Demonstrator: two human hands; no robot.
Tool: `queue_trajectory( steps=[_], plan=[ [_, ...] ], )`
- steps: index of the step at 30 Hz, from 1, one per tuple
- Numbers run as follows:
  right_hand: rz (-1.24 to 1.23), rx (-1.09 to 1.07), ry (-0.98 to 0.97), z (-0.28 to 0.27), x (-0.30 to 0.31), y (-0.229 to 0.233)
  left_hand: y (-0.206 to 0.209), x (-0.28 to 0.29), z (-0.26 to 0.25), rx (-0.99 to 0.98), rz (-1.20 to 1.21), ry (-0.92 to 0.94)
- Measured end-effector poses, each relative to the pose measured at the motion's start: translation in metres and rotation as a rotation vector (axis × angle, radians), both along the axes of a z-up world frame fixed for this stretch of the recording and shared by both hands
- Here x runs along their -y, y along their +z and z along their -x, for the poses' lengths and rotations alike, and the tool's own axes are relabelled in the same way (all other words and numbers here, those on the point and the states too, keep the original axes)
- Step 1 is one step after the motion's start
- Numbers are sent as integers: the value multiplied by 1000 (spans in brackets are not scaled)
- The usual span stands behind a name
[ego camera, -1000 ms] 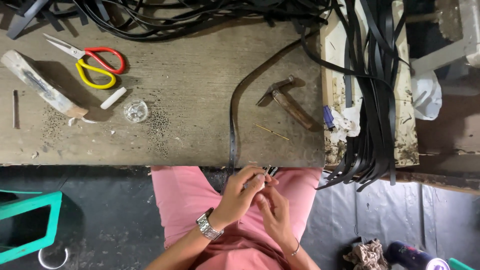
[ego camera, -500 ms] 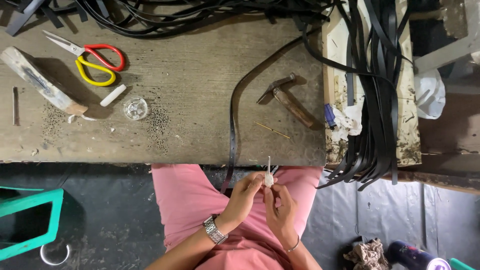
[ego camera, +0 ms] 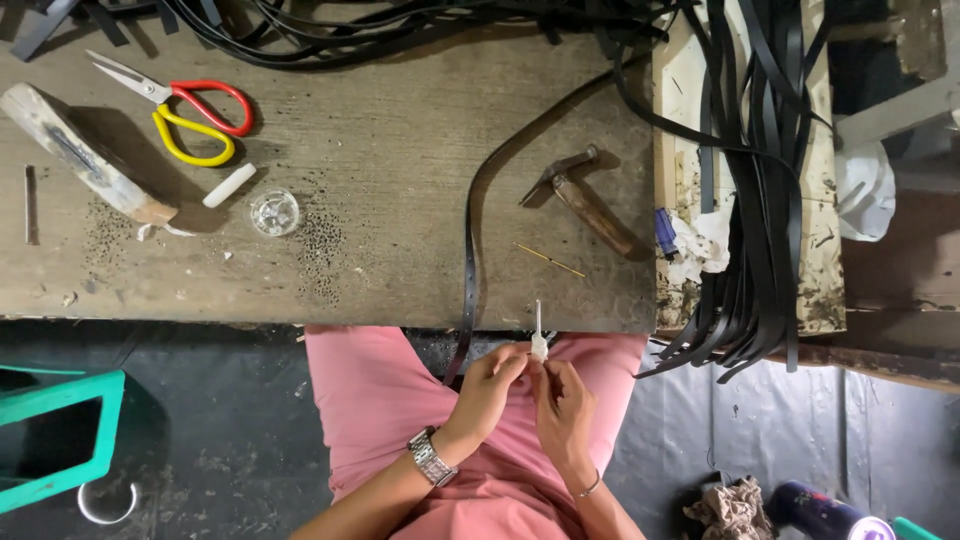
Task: Using a hammer and a metal punch to create a series of holes in a leather strap on a workshop table.
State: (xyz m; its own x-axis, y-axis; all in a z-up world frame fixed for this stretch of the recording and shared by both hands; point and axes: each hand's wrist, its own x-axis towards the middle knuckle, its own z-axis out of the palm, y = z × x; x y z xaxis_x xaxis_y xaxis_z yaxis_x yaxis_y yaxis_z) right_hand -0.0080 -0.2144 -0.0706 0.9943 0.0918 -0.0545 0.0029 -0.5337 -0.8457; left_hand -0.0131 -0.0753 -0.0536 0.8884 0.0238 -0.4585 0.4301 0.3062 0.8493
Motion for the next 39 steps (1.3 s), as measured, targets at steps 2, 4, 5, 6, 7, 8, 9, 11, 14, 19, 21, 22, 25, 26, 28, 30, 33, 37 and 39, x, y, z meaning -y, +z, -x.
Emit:
queue_trajectory(
  steps=[2, 4, 5, 6, 7, 8, 9, 11, 14, 19, 21, 22, 25, 26, 28, 30, 33, 37, 39],
  plan=[
    [1, -9, -13, 3, 1, 0, -2, 0, -1, -51, 15, 7],
    [4, -20, -25, 5, 2, -2, -4, 1, 0, -104, 34, 14],
    [3, -16, -28, 5, 2, -4, -5, 1, 0, -94, 41, 16],
    [2, -12, -30, 5, 3, -6, -6, 1, 0, -84, 48, 19],
    [2, -12, -31, 3, 2, -4, -2, 1, -1, -84, 49, 18],
    [3, -65, -24, 1, 2, -1, 1, 1, -2, -65, 84, 18],
    [1, -118, -15, -1, 0, 1, 5, 0, -3, -46, 118, 20],
    [-150, -143, 26, -3, -4, 12, 5, -1, -4, -20, 108, 19],
    [-331, -174, 69, -4, -6, 19, -3, 1, -3, 24, 121, 37],
    [-421, -179, 95, -1, -7, 21, 13, -2, -4, 125, -49, 48],
    [-438, -215, 100, 1, -6, 20, 21, -4, -4, 148, -61, 60],
    [-438, -216, 99, 2, -7, 21, 26, -5, -4, 148, -61, 59],
    [-505, -199, 155, 2, -8, 24, 41, -12, -6, 285, -121, 67],
    [-441, -205, 189, 2, -8, 24, 48, -16, -7, 318, -220, 48],
    [-376, -211, 222, 0, -8, 23, 49, -21, -7, 350, -318, 28],
    [-178, 0, 216, -3, -6, 19, 36, -24, -6, 506, -445, 95],
    [503, 552, 143, -40, -8, 54, 32, -34, -7, 518, -471, 143],
    [381, 665, 84, -101, 16, 7, 4, -44, -10, 356, -326, 290],
    [420, 669, 160, -127, 6, 31, -9, -54, -19, 349, -477, 342]
  ],
)
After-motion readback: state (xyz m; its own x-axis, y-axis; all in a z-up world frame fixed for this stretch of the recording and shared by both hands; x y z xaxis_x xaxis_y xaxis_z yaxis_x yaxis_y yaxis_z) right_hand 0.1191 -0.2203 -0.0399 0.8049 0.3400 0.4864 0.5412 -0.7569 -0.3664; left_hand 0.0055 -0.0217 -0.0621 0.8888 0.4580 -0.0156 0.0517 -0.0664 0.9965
